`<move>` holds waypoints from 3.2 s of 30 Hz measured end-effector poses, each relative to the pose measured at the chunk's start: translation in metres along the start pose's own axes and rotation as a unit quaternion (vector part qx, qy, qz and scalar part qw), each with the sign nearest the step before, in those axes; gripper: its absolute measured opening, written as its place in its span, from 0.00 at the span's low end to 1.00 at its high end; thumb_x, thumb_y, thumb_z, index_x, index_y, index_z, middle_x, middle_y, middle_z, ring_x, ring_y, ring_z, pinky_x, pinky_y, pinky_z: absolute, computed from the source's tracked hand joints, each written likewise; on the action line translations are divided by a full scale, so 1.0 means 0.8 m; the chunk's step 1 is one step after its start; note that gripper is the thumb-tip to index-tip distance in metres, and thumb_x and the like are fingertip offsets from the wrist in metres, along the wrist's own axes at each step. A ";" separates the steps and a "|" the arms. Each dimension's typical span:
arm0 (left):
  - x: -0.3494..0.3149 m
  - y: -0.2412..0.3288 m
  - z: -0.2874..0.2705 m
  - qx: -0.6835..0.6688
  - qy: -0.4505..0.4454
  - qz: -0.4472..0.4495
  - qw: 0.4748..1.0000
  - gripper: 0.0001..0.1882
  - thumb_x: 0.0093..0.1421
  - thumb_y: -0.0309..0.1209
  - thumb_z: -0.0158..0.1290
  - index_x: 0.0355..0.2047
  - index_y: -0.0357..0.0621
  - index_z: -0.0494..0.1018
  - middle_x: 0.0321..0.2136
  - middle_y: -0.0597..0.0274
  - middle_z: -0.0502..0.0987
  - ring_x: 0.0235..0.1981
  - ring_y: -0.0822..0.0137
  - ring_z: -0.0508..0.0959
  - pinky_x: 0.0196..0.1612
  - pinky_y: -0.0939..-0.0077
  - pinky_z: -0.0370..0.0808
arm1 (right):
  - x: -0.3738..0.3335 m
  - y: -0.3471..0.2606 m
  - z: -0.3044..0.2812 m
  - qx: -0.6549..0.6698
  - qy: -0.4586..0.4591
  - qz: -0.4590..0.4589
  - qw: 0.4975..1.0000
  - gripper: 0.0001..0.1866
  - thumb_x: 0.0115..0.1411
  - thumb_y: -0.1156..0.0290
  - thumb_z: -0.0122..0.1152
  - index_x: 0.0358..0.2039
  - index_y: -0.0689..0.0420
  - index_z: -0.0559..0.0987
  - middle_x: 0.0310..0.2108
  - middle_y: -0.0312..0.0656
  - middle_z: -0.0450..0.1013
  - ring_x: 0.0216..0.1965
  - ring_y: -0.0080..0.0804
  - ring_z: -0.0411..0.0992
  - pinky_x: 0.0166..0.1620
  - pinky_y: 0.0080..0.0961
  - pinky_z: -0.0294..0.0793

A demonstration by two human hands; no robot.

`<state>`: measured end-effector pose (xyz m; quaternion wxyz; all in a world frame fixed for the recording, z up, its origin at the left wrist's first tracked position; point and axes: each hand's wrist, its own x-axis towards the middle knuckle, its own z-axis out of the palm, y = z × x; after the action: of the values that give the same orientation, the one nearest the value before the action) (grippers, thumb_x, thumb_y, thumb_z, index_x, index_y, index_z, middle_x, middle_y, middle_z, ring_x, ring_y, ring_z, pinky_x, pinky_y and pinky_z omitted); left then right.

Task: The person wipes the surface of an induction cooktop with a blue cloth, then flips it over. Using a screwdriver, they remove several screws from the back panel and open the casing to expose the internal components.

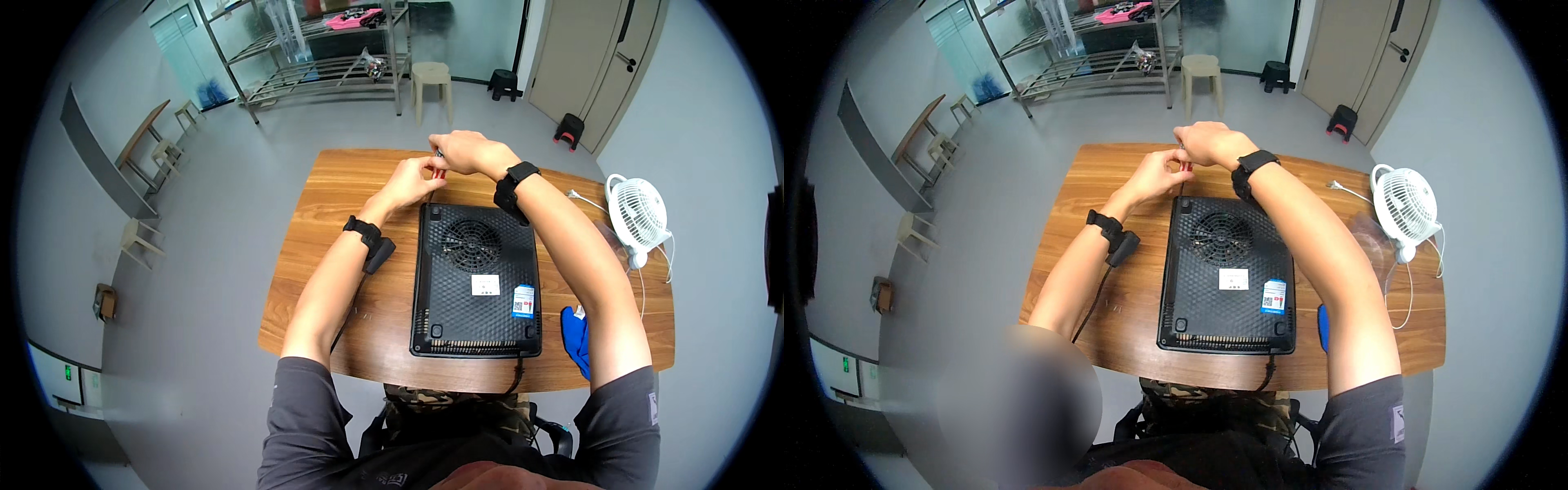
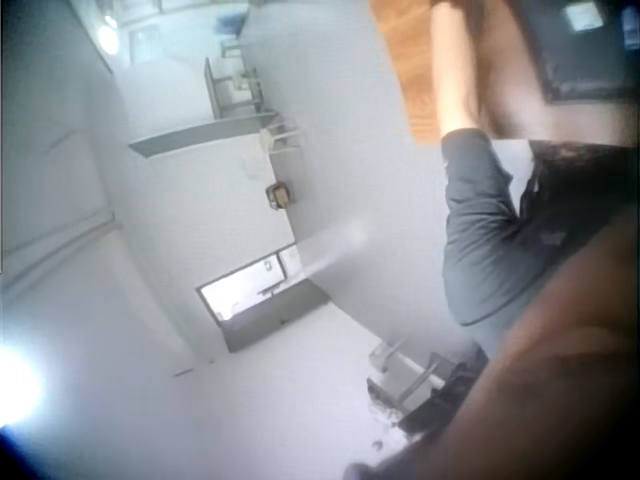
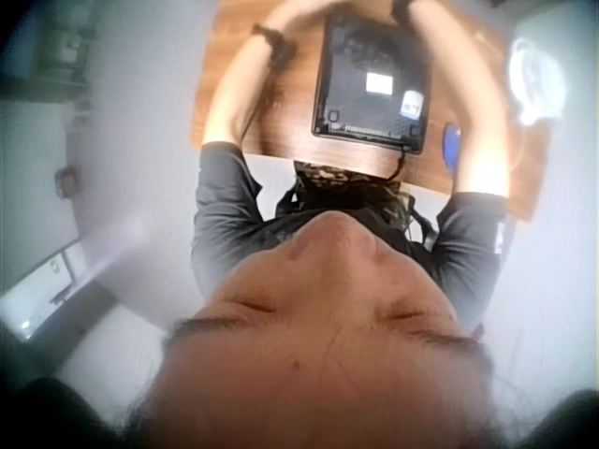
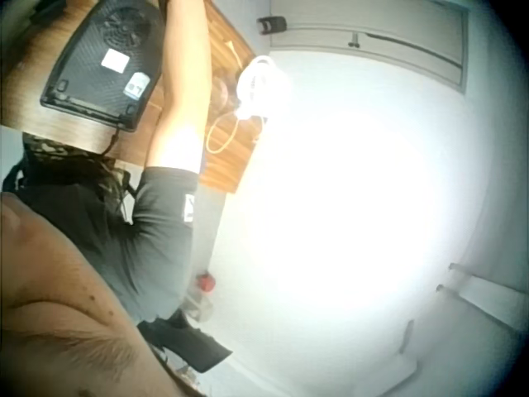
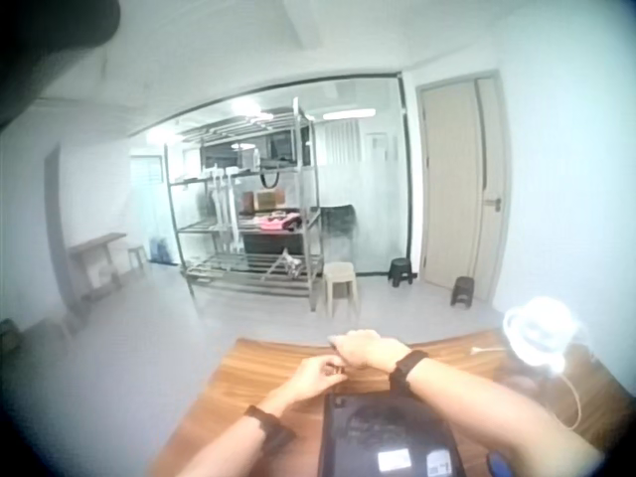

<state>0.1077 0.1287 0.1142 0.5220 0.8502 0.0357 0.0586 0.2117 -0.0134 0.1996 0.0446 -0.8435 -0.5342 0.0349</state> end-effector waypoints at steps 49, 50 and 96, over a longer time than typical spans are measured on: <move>-0.007 0.002 0.003 0.069 0.123 0.037 0.989 0.19 0.48 0.37 0.73 0.36 0.41 0.80 0.28 0.59 0.82 0.33 0.65 0.80 0.40 0.69 0.77 | 0.007 -0.060 -0.019 -0.120 -0.025 0.091 0.988 0.27 0.68 0.46 0.47 0.42 0.58 0.82 0.40 0.53 0.82 0.45 0.55 0.79 0.49 0.46 0.77; -0.005 -0.005 0.003 0.050 0.121 0.054 0.990 0.18 0.49 0.37 0.72 0.36 0.41 0.80 0.29 0.59 0.82 0.33 0.65 0.80 0.41 0.69 0.77 | 0.011 -0.055 -0.014 -0.085 -0.018 0.074 0.993 0.24 0.68 0.49 0.49 0.47 0.57 0.79 0.40 0.52 0.82 0.46 0.53 0.79 0.48 0.46 0.78; -0.002 -0.042 -0.007 0.079 0.092 0.117 0.986 0.12 0.56 0.34 0.66 0.35 0.40 0.79 0.28 0.57 0.82 0.30 0.62 0.79 0.38 0.66 0.74 | 0.008 -0.037 0.009 0.126 0.108 0.040 0.985 0.28 0.59 0.51 0.66 0.42 0.67 0.77 0.36 0.62 0.79 0.41 0.59 0.79 0.46 0.45 0.78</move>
<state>0.1056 0.1484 0.0868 0.4376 0.8778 -0.0112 0.1946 0.1868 0.0053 0.1955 0.2065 -0.8506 -0.4834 0.0117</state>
